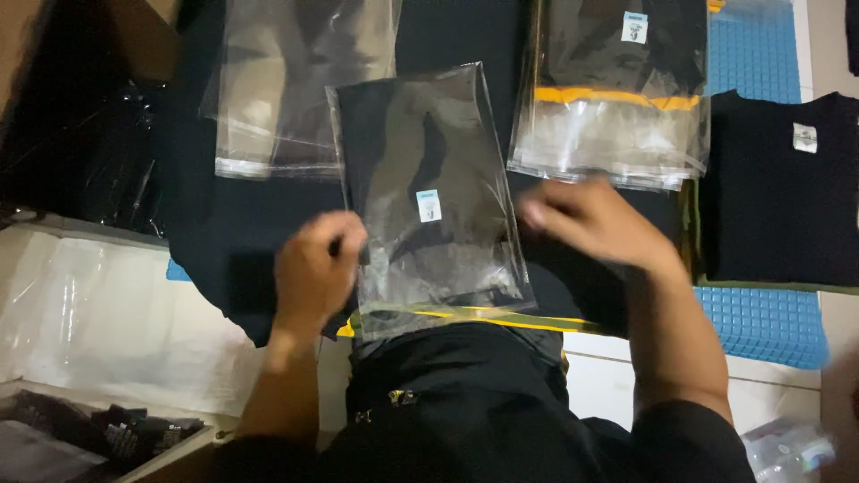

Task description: Folding t-shirts and placing them into plastic bags for packaging

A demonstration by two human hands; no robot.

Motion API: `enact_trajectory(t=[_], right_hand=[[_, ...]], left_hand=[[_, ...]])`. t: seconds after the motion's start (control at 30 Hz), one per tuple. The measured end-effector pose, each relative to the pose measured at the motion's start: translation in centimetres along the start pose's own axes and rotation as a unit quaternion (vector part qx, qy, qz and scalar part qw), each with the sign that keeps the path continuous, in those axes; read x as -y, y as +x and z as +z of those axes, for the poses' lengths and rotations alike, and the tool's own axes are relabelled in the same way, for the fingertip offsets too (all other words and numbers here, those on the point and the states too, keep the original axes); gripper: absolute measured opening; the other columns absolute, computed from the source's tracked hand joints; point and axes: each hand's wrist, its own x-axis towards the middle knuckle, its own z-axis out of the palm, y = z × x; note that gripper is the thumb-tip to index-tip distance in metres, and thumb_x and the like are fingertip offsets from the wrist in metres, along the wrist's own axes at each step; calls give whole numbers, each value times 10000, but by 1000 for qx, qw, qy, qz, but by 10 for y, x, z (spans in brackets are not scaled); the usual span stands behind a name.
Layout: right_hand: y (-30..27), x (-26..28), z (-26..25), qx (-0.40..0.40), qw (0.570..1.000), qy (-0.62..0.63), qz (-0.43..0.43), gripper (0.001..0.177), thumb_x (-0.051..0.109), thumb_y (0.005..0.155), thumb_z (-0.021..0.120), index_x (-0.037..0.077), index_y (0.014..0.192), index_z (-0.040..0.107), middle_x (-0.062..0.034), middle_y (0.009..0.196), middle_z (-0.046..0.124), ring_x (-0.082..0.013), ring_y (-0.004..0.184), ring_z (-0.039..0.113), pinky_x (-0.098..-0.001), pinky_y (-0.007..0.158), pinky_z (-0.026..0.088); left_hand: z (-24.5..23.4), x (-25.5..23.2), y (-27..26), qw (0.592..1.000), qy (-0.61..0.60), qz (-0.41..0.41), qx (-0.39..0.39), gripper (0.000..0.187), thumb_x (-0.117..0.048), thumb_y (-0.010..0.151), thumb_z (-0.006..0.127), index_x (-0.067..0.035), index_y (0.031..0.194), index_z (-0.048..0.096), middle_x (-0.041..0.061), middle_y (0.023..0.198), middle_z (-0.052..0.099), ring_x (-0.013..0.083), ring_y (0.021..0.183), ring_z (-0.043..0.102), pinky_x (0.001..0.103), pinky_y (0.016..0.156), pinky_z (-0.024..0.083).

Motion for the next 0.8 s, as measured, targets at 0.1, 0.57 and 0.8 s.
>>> enact_trajectory(t=[0.1, 0.57, 0.8], right_hand=[[44, -35, 27, -77, 961, -209, 163, 525, 501, 1041, 539, 12, 1084, 726, -228, 844, 756, -440, 816, 743, -512, 714, 559], [44, -80, 49, -293, 953, -46, 64, 317, 280, 917, 812, 125, 1067, 581, -144, 706, 676, -395, 710, 707, -464, 639, 530], [3, -74, -85, -354, 927, -43, -114, 203, 35, 1071, 721, -13, 1217, 588, -105, 975, 565, -186, 802, 540, -303, 745, 482]], left_hand=[[18, 26, 19, 987, 152, -36, -43, 245, -461, 979, 719, -219, 1008, 744, -50, 829, 707, 231, 813, 732, 395, 742, 550], [33, -13, 53, 981, -82, -175, 20, 216, -255, 973, 695, -133, 1113, 584, 122, 973, 763, 352, 919, 734, 481, 735, 565], [51, -86, 164, 956, -268, 115, -32, 228, -2, 1029, 612, -6, 1203, 465, 106, 898, 610, 181, 706, 581, 312, 613, 479]])
